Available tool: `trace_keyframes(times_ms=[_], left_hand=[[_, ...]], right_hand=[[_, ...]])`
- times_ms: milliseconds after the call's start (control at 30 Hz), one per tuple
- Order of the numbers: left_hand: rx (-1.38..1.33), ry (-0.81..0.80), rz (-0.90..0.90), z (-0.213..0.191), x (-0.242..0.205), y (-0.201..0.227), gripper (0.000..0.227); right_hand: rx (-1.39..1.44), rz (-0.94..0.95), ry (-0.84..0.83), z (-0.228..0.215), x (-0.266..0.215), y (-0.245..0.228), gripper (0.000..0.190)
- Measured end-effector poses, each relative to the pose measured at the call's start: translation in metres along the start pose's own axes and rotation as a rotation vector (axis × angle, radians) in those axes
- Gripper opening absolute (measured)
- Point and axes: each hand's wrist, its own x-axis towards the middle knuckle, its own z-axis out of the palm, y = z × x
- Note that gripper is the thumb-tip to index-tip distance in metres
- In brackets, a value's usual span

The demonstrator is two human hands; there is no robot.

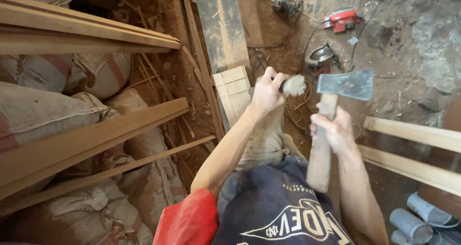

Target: The person uses a chisel and mallet to carve a notch into a wooden plank, then smooths the surface with an angle grinder. They then use a circular saw to cut the plank to length and trim the edges.

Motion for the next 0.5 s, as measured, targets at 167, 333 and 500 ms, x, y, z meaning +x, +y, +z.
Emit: trace_keyframes(times_ms=[167,333,500], left_hand=[[-0.032,0.218,0.169,0.005,0.01,0.009,0.036],[-0.058,0.049,0.084,0.021,0.017,0.001,0.035],[0.032,-0.021,0.092,0.043,0.026,-0.018,0.041]], right_hand=[[0.014,0.018,-0.095,0.023,0.006,-0.009,0.053],[0.014,0.01,-0.065,0.017,0.012,-0.014,0.048],[0.073,0.027,0.013,-0.017,0.011,-0.03,0.047]])
